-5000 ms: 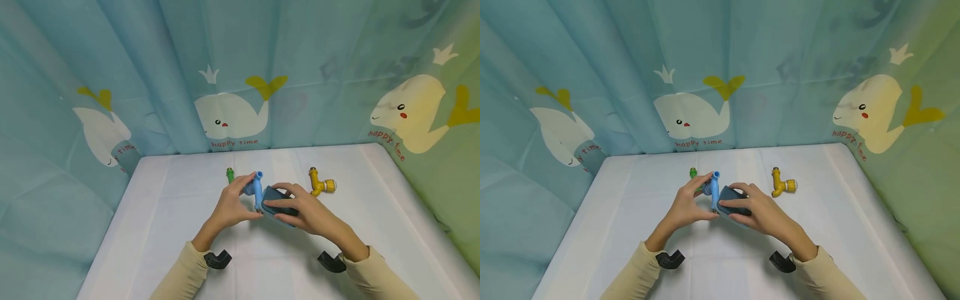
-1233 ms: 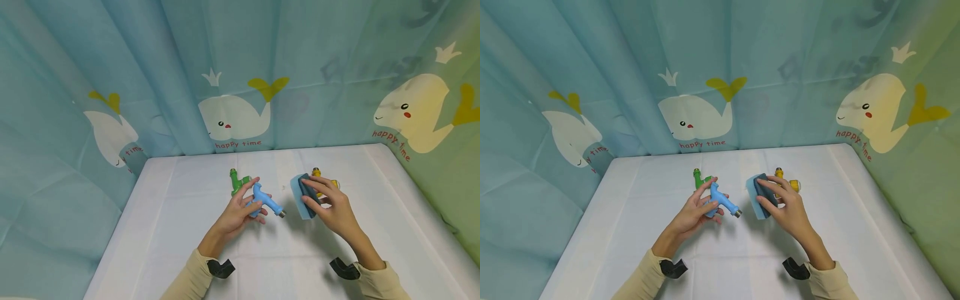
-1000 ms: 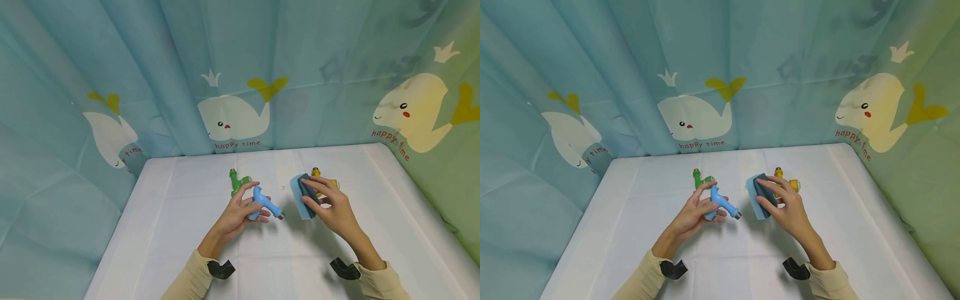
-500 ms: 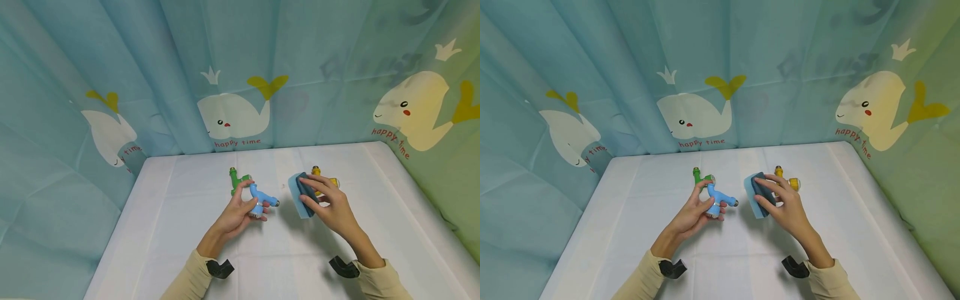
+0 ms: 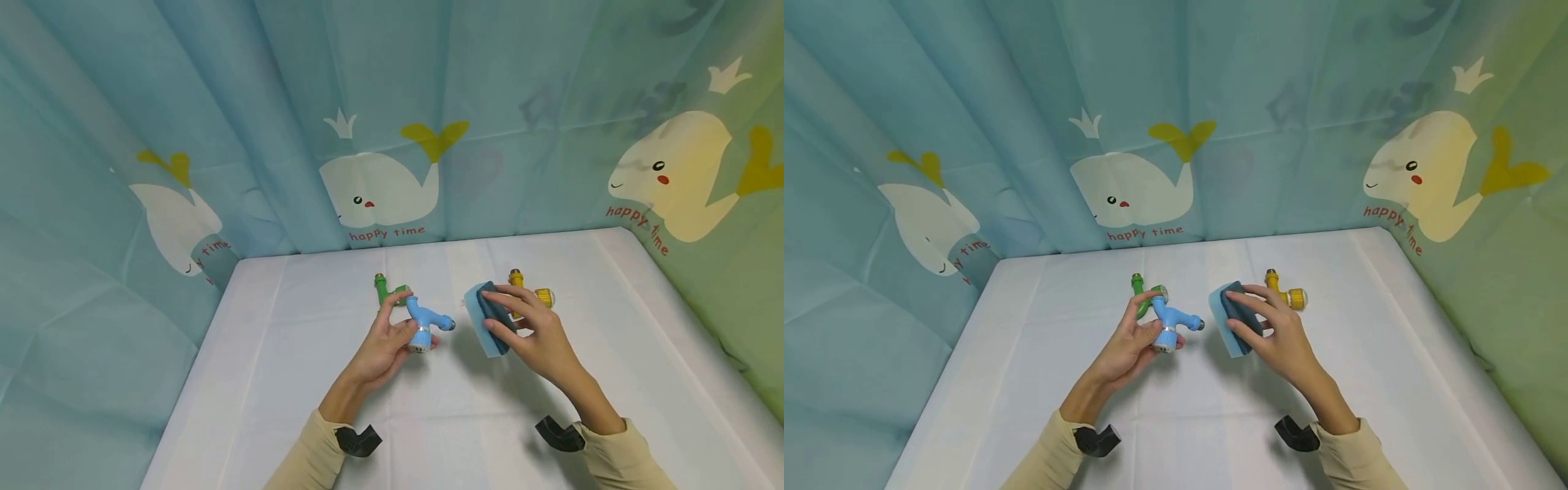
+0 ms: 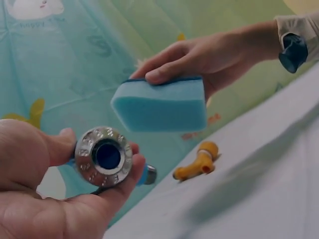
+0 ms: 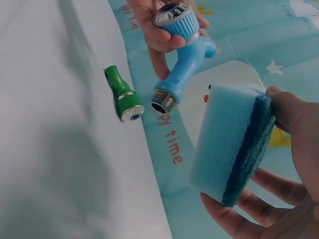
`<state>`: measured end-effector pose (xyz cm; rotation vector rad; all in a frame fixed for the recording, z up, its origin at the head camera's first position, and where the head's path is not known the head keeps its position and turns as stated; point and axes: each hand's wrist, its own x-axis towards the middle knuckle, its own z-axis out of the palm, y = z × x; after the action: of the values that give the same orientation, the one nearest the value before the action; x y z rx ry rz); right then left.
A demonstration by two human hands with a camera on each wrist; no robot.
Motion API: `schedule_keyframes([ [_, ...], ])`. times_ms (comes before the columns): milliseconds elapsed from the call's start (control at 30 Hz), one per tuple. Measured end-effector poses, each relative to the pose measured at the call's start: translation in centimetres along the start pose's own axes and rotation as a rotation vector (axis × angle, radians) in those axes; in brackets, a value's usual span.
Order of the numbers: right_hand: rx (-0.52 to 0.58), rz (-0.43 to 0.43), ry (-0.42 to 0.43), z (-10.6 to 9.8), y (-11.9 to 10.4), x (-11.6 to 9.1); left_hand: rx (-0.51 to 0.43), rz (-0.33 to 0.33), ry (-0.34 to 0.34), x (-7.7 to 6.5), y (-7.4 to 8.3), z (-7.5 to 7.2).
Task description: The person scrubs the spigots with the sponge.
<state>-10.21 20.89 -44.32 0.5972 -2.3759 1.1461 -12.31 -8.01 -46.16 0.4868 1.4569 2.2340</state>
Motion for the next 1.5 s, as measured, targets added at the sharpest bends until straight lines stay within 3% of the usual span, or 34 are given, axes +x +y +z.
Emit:
schedule_keyframes([
  [333, 0.023, -0.020, -0.015, 0.57, -0.23, 0.08, -0.224, -0.031, 0.138, -0.04, 0.45, 0.44],
  [500, 0.037, -0.030, -0.019, 0.79, -0.36, 0.11, -0.294, -0.044, 0.203, 0.13, 0.52, 0.43],
  [667, 0.039, -0.043, -0.020, 0.84, -0.37, 0.30, -0.346, -0.048, 0.153, -0.01, 0.77, 0.30],
  [933, 0.026, -0.026, -0.031, 0.69, -0.48, 0.32, -0.533, -0.067, 0.025, -0.28, 0.48, -0.20],
  [1167, 0.008, -0.007, -0.023, 0.45, -0.50, 0.02, -0.560, -0.018, -0.018, -0.15, 0.40, 0.07],
  [1500, 0.033, -0.028, -0.026, 0.34, -0.97, 0.50, -0.490, 0.077, 0.013, 0.28, 0.61, 0.28],
])
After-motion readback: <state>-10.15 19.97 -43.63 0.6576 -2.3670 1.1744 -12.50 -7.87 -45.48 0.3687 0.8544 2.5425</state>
